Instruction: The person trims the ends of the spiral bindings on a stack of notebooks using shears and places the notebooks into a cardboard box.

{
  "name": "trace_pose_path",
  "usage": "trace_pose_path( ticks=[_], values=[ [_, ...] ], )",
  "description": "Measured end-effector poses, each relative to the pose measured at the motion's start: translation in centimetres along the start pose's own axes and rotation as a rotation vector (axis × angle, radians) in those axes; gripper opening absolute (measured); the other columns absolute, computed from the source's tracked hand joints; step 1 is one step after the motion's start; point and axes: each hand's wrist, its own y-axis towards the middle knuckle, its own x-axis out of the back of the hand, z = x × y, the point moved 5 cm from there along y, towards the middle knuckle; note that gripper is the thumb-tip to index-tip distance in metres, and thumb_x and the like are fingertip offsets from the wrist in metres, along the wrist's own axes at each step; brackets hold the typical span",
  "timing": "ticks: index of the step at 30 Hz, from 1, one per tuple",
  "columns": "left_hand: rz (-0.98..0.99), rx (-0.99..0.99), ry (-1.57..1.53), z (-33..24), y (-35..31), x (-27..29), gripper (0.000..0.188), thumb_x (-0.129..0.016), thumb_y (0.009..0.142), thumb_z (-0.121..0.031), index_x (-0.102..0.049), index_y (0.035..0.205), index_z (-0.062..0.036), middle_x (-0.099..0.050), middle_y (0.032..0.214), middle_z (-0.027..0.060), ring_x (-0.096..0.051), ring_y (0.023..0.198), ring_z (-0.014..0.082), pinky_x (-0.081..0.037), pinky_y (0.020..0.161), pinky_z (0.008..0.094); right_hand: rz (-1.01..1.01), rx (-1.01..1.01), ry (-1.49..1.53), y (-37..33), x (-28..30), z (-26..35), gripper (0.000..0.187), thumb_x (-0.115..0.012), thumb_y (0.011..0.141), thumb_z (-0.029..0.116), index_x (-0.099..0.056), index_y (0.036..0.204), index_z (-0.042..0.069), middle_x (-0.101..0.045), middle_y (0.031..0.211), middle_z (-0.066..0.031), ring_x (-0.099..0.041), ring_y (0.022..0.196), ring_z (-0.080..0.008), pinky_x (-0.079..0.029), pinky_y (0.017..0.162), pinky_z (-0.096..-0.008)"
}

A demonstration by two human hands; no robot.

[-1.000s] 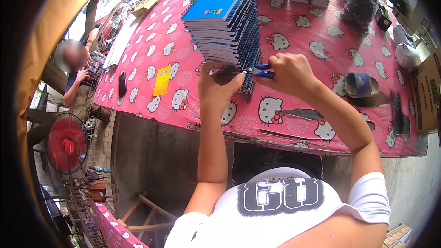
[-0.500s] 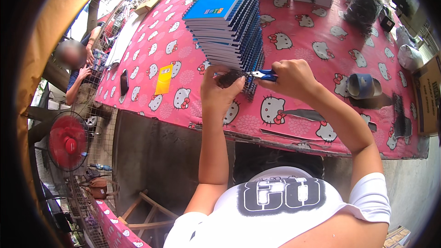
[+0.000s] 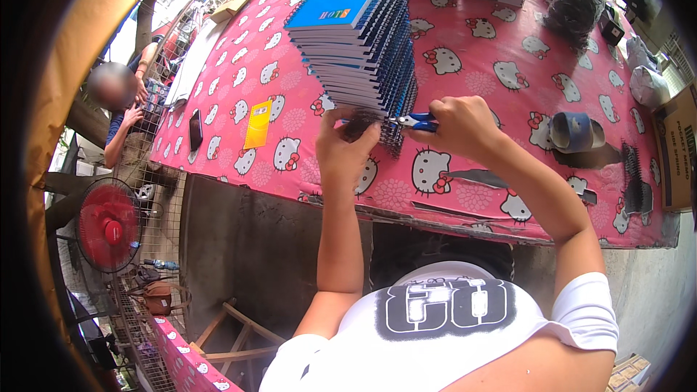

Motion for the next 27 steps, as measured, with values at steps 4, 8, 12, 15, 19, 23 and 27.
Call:
trace_pose_path(
  ticks=[4, 8, 12, 15, 19, 23, 27],
  values=[
    [0.008, 0.082, -0.024, -0.3, -0.5, 0.2, 0.05, -0.082, 0.07, -0.007, -0.05, 0.108, 0.0004, -0.066, 0.084, 0.0096, -0.056, 0.059, 0.0078, -0.042, 0.045, 0.0178, -0.369, 0.19, -0.082, -0.9, 0.7, -0.4, 0.056, -0.067, 0.075, 0.059, -0.063, 0.065, 0.003, -0.064, 0.065, -0.0119, -0.065, 0.057, -0.027, -0.05, 0.051, -0.038],
    [0.016, -0.031, 0.014, -0.8, -1.0, -0.8, 0.042, -0.079, 0.073, -0.006, -0.052, 0.104, 0.0018, -0.066, 0.086, 0.0123, -0.061, 0.068, 0.0101, -0.047, 0.052, 0.0204, -0.472, 0.241, -0.091, -0.6, 0.6, 0.2, 0.048, -0.071, 0.074, 0.051, -0.064, 0.066, 0.005, -0.062, 0.063, -0.0089, -0.063, 0.056, -0.0269, -0.05, 0.051, -0.0397],
    [0.02, 0.002, 0.015, 0.4, -0.4, -0.4, 0.043, -0.079, 0.073, -0.006, -0.051, 0.104, 0.0017, -0.066, 0.088, 0.0121, -0.061, 0.068, 0.0094, -0.046, 0.049, 0.0198, -0.026, -0.029, 0.024, -0.2, -0.7, -0.1, 0.051, -0.071, 0.073, 0.053, -0.063, 0.063, 0.004, -0.061, 0.059, -0.0089, -0.063, 0.055, -0.0284, -0.05, 0.053, -0.0407],
    [0.017, 0.108, -0.002, 0.6, -0.4, 0.3, 0.044, -0.079, 0.073, -0.006, -0.051, 0.106, 0.0011, -0.066, 0.088, 0.0114, -0.061, 0.069, 0.0096, -0.045, 0.049, 0.0198, 0.011, -0.055, 0.004, -0.6, -0.4, 0.1, 0.051, -0.071, 0.073, 0.053, -0.063, 0.063, 0.004, -0.061, 0.059, -0.009, -0.063, 0.056, -0.0287, -0.05, 0.054, -0.0409],
    [0.028, 0.121, -0.082, 1.1, -0.8, 0.5, 0.047, -0.081, 0.071, -0.007, -0.051, 0.106, 0.0003, -0.066, 0.089, 0.0111, -0.06, 0.068, 0.0098, -0.046, 0.05, 0.0202, -0.112, 0.004, -0.022, -1.4, -0.5, -0.5, 0.047, -0.073, 0.072, 0.05, -0.064, 0.074, 0.004, -0.062, 0.068, -0.0097, -0.064, 0.065, -0.0276, -0.05, 0.058, -0.0396],
    [0.034, 0.069, -0.032, 0.9, -1.2, -0.6, 0.05, -0.083, 0.069, -0.009, -0.051, 0.105, 0.0002, -0.066, 0.09, 0.0114, -0.061, 0.069, 0.0108, -0.048, 0.052, 0.0215, -0.33, 0.192, -0.157, -1.0, 0.0, 0.1, 0.05, -0.073, 0.072, 0.051, -0.064, 0.079, 0.002, -0.063, 0.078, -0.0114, -0.065, 0.073, -0.0262, -0.051, 0.059, -0.0384],
    [0.037, 0.031, -0.043, 2.1, -0.7, -0.8, 0.05, -0.082, 0.07, -0.006, -0.051, 0.108, 0.0012, -0.067, 0.087, 0.0106, -0.062, 0.068, 0.0109, -0.045, 0.049, 0.0208, -0.196, 0.121, -0.027, -0.5, -0.8, 0.3, 0.05, -0.071, 0.073, 0.052, -0.064, 0.07, 0.002, -0.063, 0.066, -0.0121, -0.065, 0.063, -0.0279, -0.051, 0.056, -0.0397]
  ],
)
